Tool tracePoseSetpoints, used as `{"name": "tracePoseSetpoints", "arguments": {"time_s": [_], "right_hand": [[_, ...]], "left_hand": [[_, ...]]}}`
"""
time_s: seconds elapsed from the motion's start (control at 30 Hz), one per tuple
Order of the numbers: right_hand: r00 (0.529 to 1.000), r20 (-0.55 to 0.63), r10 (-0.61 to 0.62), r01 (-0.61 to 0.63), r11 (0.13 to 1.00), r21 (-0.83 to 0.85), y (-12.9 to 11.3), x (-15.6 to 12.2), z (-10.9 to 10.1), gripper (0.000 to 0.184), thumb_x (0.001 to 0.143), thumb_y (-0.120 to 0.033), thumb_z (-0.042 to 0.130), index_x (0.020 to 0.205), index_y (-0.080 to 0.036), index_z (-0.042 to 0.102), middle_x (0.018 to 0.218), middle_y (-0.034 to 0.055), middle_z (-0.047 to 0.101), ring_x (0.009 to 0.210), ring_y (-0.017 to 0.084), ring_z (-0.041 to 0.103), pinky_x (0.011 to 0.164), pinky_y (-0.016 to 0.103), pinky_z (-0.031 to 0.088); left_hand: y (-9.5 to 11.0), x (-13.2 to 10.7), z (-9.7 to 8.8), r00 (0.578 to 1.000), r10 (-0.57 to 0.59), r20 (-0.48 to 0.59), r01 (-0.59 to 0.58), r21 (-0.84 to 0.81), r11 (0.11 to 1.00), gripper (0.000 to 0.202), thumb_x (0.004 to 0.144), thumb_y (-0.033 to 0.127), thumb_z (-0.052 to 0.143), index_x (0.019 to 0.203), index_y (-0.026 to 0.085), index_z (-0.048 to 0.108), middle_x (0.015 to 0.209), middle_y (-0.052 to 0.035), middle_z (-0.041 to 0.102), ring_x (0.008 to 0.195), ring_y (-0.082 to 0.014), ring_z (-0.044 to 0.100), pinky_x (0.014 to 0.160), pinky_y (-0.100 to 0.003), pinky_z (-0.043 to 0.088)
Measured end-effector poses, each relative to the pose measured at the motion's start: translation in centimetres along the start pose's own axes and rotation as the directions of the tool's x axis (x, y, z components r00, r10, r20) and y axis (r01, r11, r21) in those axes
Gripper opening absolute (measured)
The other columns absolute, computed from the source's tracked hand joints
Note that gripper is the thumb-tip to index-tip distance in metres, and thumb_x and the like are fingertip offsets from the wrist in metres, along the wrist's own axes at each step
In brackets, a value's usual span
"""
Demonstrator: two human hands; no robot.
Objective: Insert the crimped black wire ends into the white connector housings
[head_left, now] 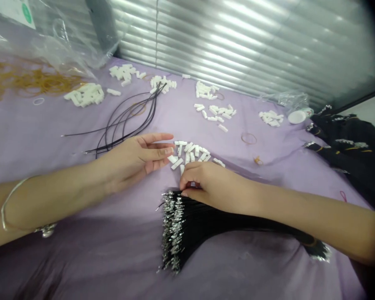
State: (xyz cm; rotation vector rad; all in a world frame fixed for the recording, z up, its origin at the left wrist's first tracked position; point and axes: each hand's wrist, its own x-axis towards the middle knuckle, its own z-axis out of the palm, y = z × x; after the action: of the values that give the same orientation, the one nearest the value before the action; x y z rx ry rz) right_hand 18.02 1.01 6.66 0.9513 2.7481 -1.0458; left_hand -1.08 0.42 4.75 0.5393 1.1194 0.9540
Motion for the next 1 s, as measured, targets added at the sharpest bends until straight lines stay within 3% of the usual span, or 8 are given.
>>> {"name": "tracePoseSetpoints", "arguments": {"time_s": [0.17,0.27,0.33,0.47,0.57,0.7,0.83,1.0], "right_hand": [[0.988,-0.074,0.133,-0.102,0.938,0.33,0.1,-1.3,0.2,0.007,0.085,-0.017,0.052,0.085,-0.017,0.059,0.082,0.0004,0.06,0.076,0.012,0.054,0.072,0.026,0.042],[0.973,-0.071,0.22,-0.134,0.785,0.604,0.5,-2.0,0.4,0.007,0.086,-0.024,0.054,0.086,-0.017,0.055,0.08,-0.001,0.058,0.073,0.01,0.052,0.07,0.025,0.042],[0.965,-0.072,0.254,-0.121,0.669,0.733,1.0,-2.1,0.6,0.009,0.083,-0.025,0.058,0.087,-0.017,0.057,0.078,-0.0018,0.057,0.068,0.008,0.051,0.066,0.023,0.042],[0.954,-0.077,0.289,-0.096,0.539,0.837,1.7,-1.7,1.0,0.01,0.079,-0.023,0.063,0.085,-0.015,0.061,0.072,-0.0023,0.057,0.064,0.007,0.051,0.064,0.022,0.041],[0.959,-0.12,0.259,-0.043,0.546,0.837,1.9,-1.5,1.2,0.015,0.081,-0.028,0.063,0.082,-0.014,0.062,0.072,-0.0015,0.057,0.065,0.007,0.05,0.063,0.022,0.04],[0.947,-0.191,0.259,-0.005,0.607,0.794,1.9,-1.6,1.4,0.02,0.083,-0.033,0.06,0.079,-0.013,0.06,0.065,-0.0036,0.049,0.06,0.006,0.041,0.055,0.02,0.033],[0.931,-0.256,0.261,0.013,0.675,0.738,2.0,-1.6,1.3,0.018,0.086,-0.029,0.055,0.078,-0.013,0.057,0.064,-0.0046,0.044,0.057,0.006,0.037,0.052,0.02,0.03],[0.885,-0.382,0.267,0.117,0.666,0.737,2.5,-1.7,0.7,0.013,0.085,-0.023,0.056,0.077,-0.014,0.057,0.068,-0.0031,0.053,0.061,0.006,0.046,0.056,0.018,0.037]], "left_hand": [[0.1,-0.5,0.2,0.997,0.017,0.076,-0.021,0.048,0.999,0.027,0.075,0.004,0.067,0.098,0.017,0.069,0.095,-0.0037,0.072,0.077,-0.0119,0.068,0.074,-0.024,0.057],[-0.1,-0.7,0.2,0.99,0.072,0.12,-0.087,0.13,0.988,0.026,0.074,0.011,0.072,0.098,0.019,0.07,0.097,-0.0023,0.073,0.085,-0.011,0.068,0.083,-0.021,0.054],[-0.3,-0.7,0.1,0.989,0.046,0.141,-0.072,0.183,0.981,0.027,0.072,0.015,0.075,0.098,0.019,0.07,0.099,-0.0027,0.073,0.092,-0.0119,0.067,0.089,-0.022,0.051],[-0.8,-0.8,0.1,0.988,-0.011,0.154,-0.022,0.212,0.977,0.041,0.069,0.016,0.077,0.108,0.022,0.067,0.108,-0.0029,0.071,0.104,-0.014,0.064,0.095,-0.024,0.048],[-1.1,-1.1,0.2,0.99,0.033,0.134,-0.059,0.198,0.978,0.047,0.066,0.013,0.079,0.11,0.024,0.066,0.097,-0.0011,0.074,0.092,-0.0113,0.067,0.091,-0.023,0.05],[-1.1,-1.0,0.5,0.984,0.034,0.176,-0.063,0.165,0.984,0.032,0.069,0.017,0.078,0.099,0.025,0.07,0.081,0.0011,0.074,0.077,-0.0112,0.068,0.08,-0.025,0.056],[-0.8,-0.6,1.5,0.977,0.061,0.206,-0.107,0.219,0.97,0.023,0.072,0.02,0.076,0.094,0.025,0.073,0.09,-0.0002,0.074,0.082,-0.012,0.068,0.078,-0.021,0.056],[-1.0,-0.3,2.3,0.983,0.031,0.179,-0.081,0.281,0.956,0.027,0.074,0.021,0.074,0.1,0.027,0.073,0.105,-0.0007,0.072,0.095,-0.0148,0.067,0.086,-0.02,0.054]]}}
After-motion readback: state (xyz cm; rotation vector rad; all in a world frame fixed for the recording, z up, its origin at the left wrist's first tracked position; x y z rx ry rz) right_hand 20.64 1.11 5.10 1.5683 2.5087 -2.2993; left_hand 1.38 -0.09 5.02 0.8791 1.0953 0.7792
